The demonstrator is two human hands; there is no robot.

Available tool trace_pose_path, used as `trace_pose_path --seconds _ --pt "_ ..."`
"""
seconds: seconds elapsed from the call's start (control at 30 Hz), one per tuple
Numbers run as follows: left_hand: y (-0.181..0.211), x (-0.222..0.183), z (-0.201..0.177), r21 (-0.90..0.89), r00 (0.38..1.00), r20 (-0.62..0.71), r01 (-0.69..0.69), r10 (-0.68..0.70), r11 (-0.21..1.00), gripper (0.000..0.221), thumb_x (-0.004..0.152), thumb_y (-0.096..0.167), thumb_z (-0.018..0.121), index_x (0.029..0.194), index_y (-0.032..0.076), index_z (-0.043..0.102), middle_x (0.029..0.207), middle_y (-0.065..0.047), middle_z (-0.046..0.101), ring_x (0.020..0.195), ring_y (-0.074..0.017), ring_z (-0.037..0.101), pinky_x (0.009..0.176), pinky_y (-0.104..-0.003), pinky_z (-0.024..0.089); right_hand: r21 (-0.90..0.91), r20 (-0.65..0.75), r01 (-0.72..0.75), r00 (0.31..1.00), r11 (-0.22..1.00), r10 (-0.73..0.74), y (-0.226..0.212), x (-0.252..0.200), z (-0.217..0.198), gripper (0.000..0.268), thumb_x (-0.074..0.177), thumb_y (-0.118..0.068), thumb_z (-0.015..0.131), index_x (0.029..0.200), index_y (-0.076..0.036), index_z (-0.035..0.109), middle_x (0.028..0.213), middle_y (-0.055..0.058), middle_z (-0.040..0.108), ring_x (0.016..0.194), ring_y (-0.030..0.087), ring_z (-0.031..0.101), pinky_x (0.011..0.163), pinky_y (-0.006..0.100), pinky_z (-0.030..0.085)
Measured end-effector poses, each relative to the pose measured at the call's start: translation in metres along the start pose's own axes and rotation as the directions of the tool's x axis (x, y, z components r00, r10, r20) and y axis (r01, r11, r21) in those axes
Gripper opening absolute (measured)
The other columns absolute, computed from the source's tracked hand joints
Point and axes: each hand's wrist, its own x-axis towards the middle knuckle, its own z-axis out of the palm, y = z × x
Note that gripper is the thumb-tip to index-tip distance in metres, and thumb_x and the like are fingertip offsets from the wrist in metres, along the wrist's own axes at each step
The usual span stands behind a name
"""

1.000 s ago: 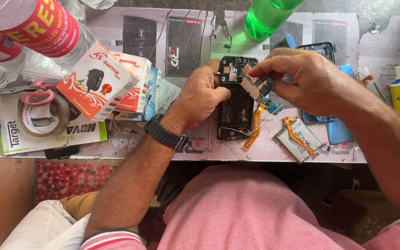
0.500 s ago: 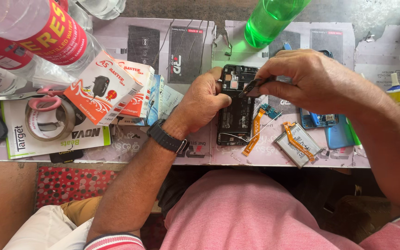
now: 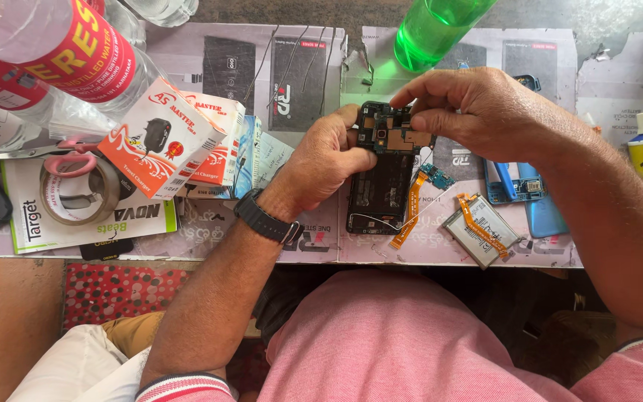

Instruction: The person assembles a mobile phone by placing a circuit board into the chassis and connecting internal ribbon cables by hand.

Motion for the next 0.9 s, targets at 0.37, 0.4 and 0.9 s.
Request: trace_pose_path --seconds 0.37,0.4,0.9 --pt "0.001 0.001 0.001 -0.024 0.998 -0.056 0.038 -0.040 0.999 0.033 0.094 -0.003 0.062 0.127 -0.005 0.059 0.108 -0.012 0.073 0.097 -0.0138 0.071 0.089 -0.029 0.060 0.129 0.001 -0.094 0.996 0.987 0.094 0.002 -0.008 0.002 0.034 0.098 -0.015 0.060 0.131 -0.011 0.067 0.106 0.006 0.077 0.099 0.014 0.070 0.091 0.030 0.057" --pt "0.001 0.001 0.000 -0.007 0.997 -0.061 0.036 -0.037 0.999 0.032 0.094 -0.004 0.062 0.126 -0.005 0.059 0.107 -0.012 0.073 0.097 -0.0140 0.071 0.089 -0.030 0.060 0.147 -0.026 -0.082 0.996 0.986 0.087 0.004 -0.010 0.003 0.036 0.096 -0.011 0.060 0.132 -0.009 0.067 0.108 0.006 0.076 0.101 0.013 0.070 0.092 0.030 0.056" --pt "0.001 0.000 -0.002 -0.071 0.999 -0.017 0.032 -0.033 0.997 0.036 0.092 -0.004 0.059 0.128 -0.004 0.058 0.113 -0.011 0.072 0.101 -0.0130 0.069 0.093 -0.029 0.057 0.525 -0.028 -0.072 0.994 0.848 0.101 0.030 -0.013 0.013 0.040 0.086 0.003 0.071 0.126 0.002 0.065 0.099 0.009 0.074 0.089 0.011 0.070 0.080 0.026 0.059"
